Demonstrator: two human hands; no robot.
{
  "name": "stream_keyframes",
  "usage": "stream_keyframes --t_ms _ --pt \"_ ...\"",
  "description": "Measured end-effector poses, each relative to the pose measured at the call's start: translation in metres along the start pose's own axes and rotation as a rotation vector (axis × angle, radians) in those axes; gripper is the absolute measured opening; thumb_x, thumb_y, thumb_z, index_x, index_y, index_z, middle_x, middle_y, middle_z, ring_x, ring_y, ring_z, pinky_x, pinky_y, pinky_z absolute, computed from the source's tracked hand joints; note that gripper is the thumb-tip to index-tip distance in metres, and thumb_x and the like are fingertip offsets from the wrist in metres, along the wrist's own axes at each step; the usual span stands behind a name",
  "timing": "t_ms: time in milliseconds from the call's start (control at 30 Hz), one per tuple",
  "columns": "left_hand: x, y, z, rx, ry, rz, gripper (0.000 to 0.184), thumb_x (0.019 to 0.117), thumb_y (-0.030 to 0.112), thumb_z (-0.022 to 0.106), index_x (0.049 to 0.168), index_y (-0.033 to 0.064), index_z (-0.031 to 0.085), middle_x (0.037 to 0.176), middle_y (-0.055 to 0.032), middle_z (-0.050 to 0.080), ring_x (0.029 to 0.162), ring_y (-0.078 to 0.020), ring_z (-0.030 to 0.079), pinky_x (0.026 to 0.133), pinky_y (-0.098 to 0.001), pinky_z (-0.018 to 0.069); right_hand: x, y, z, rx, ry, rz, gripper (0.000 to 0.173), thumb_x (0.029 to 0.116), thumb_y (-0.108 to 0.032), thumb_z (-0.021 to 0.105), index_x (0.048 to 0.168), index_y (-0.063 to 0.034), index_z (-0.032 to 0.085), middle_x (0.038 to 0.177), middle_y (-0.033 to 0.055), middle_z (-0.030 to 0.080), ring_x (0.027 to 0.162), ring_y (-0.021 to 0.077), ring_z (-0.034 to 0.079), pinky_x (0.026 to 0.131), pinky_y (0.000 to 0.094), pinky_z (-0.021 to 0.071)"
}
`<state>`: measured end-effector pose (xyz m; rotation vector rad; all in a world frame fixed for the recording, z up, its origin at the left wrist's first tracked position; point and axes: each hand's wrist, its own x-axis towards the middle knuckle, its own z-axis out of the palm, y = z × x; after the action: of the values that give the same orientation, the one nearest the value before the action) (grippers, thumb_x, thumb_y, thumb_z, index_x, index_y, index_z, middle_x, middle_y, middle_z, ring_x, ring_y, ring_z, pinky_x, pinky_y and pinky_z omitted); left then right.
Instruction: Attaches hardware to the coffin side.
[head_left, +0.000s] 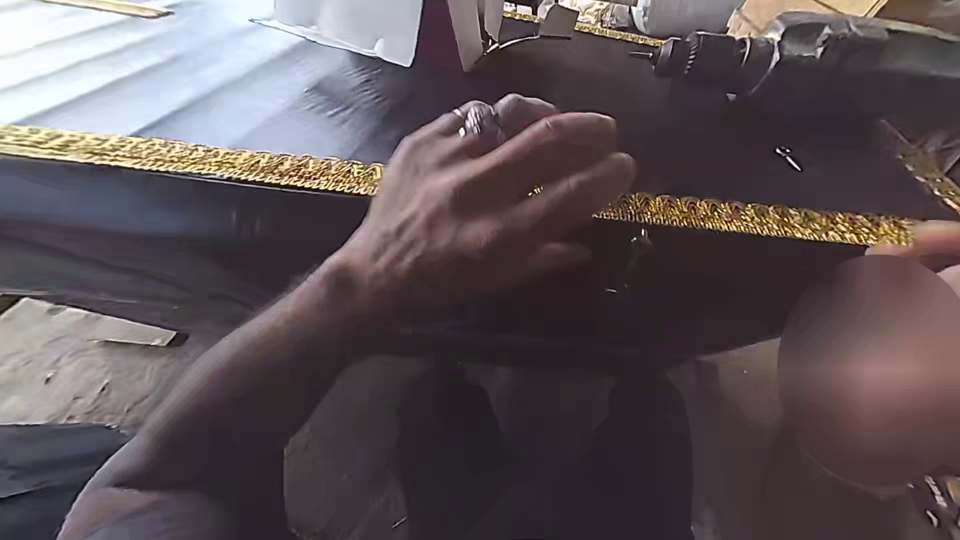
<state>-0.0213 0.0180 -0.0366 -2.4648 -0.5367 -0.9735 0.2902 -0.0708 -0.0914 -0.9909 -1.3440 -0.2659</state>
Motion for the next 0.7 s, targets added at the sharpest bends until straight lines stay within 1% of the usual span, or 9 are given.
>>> stream_keyframes --t_ms 33,100,133,200,333,433,500,600,700 --pt "-0.007 0.009 0.004 0.0 0.074 0.001 0.045 0.0928 0.037 0.075 0.132 0.0171 0.067 0.138 -0.0139 0.064 0.127 -0.0309 0.06 0.101 -0.0469 0.0499 -0.019 -0.006 0.004 -0.047 0.0 -0.029 0.019 0.1026 -0.012 0.057 0.111 0.0018 0.067 0.111 0.0088 0.069 0.098 0.0158 0.068 0.082 0.0332 0.0594" --pt "-0.024 0.028 0.019 0.034 0.266 0.003 0.028 0.0949 0.025 0.074 0.121 0.0173 0.07 0.134 -0.0125 0.064 0.128 -0.0291 0.057 0.107 -0.0461 0.0434 -0.051 -0.017 0.016 -0.044 -0.027 -0.059 0.014 0.1012 -0.018 0.062 0.107 -0.0094 0.073 0.111 0.0008 0.064 0.106 0.008 0.061 0.092 0.0252 0.0513" --pt "-0.034 0.037 0.029 0.069 0.357 -0.004 0.022 0.0953 0.022 0.073 0.116 0.0177 0.069 0.131 -0.009 0.062 0.124 -0.0256 0.055 0.107 -0.0436 0.04 -0.065 -0.021 0.023 -0.008 -0.046 -0.065 0.014 0.1013 -0.019 0.063 0.107 -0.0113 0.073 0.109 -0.0001 0.062 0.104 0.0062 0.059 0.09 0.0223 0.0503" --pt "-0.046 0.049 0.05 0.116 0.503 -0.039 0.01 0.0932 0.017 0.073 0.102 0.0172 0.068 0.116 -0.0048 0.058 0.11 -0.021 0.051 0.103 -0.0393 0.0342 -0.084 -0.03 0.035 0.093 -0.102 -0.037 0.014 0.1008 -0.018 0.066 0.108 -0.0088 0.074 0.104 0.0012 0.064 0.098 0.0048 0.062 0.085 0.0185 0.0531" --pt "-0.05 0.06 0.078 0.13 0.62 -0.157 0.008 0.0931 0.014 0.073 0.092 0.0168 0.065 0.096 -0.0023 0.054 0.095 -0.018 0.05 0.096 -0.0359 0.038 -0.091 -0.035 0.055 0.288 -0.152 0.052 0.014 0.0939 -0.007 0.072 0.106 0.0 0.073 0.1 0.0036 0.071 0.095 0.0061 0.067 0.086 0.0202 0.0587" --pt "-0.05 0.075 0.092 0.049 0.674 -0.332 0.007 0.0912 0.01 0.073 0.087 0.0153 0.073 0.09 -0.0024 0.064 0.083 -0.0134 0.059 0.077 -0.0296 0.0467 -0.087 -0.037 0.056 0.33 -0.154 0.115 0.014 0.09 -0.002 0.074 0.102 0.0039 0.073 0.097 0.0053 0.074 0.091 0.0076 0.07 0.084 0.0227 0.061" --pt "-0.046 0.084 0.092 -0.021 0.701 -0.444 0.007 0.0911 0.009 0.071 0.087 0.0118 0.075 0.089 -0.0048 0.066 0.08 -0.0111 0.062 0.071 -0.0249 0.0526 -0.087 -0.038 0.055 0.337 -0.157 0.135 0.012 0.0896 -0.001 0.073 0.1 0.0045 0.074 0.096 0.0056 0.075 0.09 0.0077 0.071 0.083 0.0233 0.0618" --pt "-0.041 0.092 0.081 -0.174 0.688 -0.501 0.01 0.0906 0.004 0.068 0.098 0.0044 0.075 0.097 -0.0079 0.067 0.091 -0.0116 0.065 0.077 -0.0234 0.0571 -0.087 -0.043 0.052 0.394 -0.181 0.163 0.01 0.0922 0.001 0.07 0.1 0.0061 0.074 0.095 0.0064 0.076 0.087 0.0075 0.073 0.08 0.0232 0.0629" --pt "-0.057 0.091 0.078 -0.313 0.542 -0.418 0.012 0.0908 0.006 0.068 0.102 0.0071 0.074 0.104 -0.007 0.069 0.102 -0.0137 0.065 0.086 -0.0268 0.0572 -0.083 -0.047 0.052 0.408 -0.228 0.194 0.01 0.0934 -0.001 0.069 0.099 0.0061 0.074 0.093 0.0075 0.076 0.082 0.0075 0.073 0.075 0.0222 0.0634"
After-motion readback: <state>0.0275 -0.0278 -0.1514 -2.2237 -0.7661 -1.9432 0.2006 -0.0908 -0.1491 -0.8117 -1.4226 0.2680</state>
